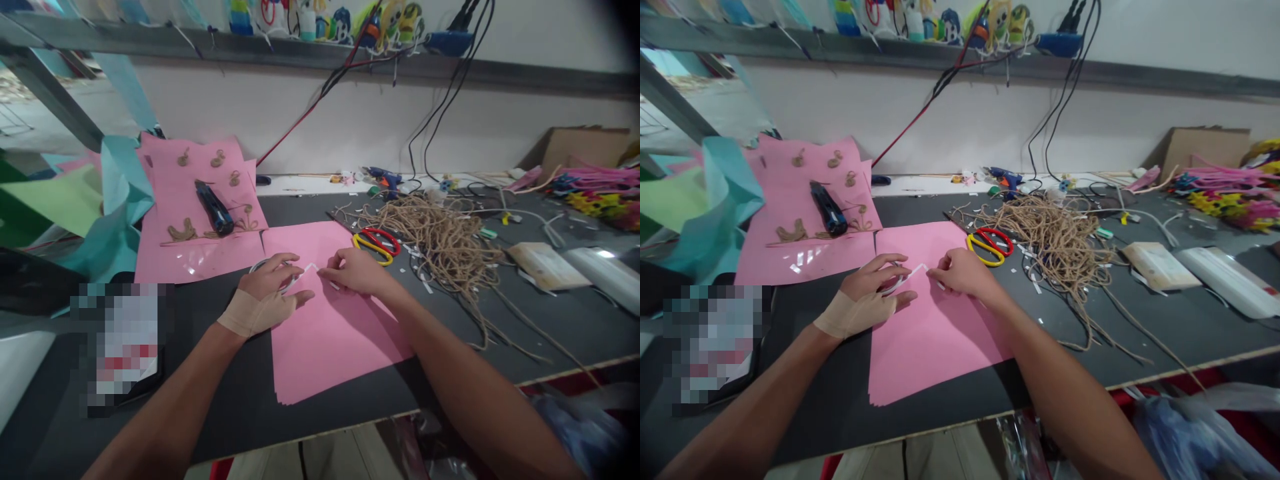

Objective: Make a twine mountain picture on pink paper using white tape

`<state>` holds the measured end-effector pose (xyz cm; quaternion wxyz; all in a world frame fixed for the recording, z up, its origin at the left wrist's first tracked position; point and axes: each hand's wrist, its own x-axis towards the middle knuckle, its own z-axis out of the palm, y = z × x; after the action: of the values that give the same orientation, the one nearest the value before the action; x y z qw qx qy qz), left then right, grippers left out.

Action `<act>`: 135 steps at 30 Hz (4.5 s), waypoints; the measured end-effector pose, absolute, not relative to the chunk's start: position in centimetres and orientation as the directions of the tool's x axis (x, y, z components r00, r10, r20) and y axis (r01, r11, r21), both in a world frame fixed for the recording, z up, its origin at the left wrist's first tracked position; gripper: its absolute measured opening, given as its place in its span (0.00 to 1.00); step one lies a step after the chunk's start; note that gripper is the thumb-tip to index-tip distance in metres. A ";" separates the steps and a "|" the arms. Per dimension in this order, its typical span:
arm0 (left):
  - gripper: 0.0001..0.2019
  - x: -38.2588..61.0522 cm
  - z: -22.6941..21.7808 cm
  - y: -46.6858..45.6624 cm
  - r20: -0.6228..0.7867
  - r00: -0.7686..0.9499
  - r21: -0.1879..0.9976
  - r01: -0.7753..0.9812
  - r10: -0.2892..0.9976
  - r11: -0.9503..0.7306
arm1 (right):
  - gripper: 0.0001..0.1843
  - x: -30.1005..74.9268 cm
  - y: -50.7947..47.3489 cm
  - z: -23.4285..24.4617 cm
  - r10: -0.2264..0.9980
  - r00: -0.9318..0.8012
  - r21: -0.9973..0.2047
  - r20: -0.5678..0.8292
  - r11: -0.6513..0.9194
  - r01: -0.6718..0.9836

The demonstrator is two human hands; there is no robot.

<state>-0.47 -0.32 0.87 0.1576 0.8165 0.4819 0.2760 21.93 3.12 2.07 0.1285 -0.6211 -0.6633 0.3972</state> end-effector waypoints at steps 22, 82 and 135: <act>0.19 -0.1 1.3 0.0 0.544 0.380 0.576 0.479 0.748 -0.663 | 0.15 23.3 3.2 3.1 0.845 -0.535 -0.841 -0.007 0.284 0.460; 0.18 -0.3 0.7 -0.3 0.421 0.448 0.601 0.514 0.789 -0.613 | 0.19 21.8 3.4 1.2 0.938 -0.295 -0.961 0.183 0.234 0.146; 0.13 -0.1 0.6 0.3 0.416 0.246 0.785 0.388 0.876 -0.482 | 0.25 29.1 5.0 3.8 0.909 -0.411 -0.831 0.065 0.278 0.482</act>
<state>-0.05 0.33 0.59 0.2763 0.7393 0.4274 0.4409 29.11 4.98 3.81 0.2802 -0.4647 -0.7486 0.3810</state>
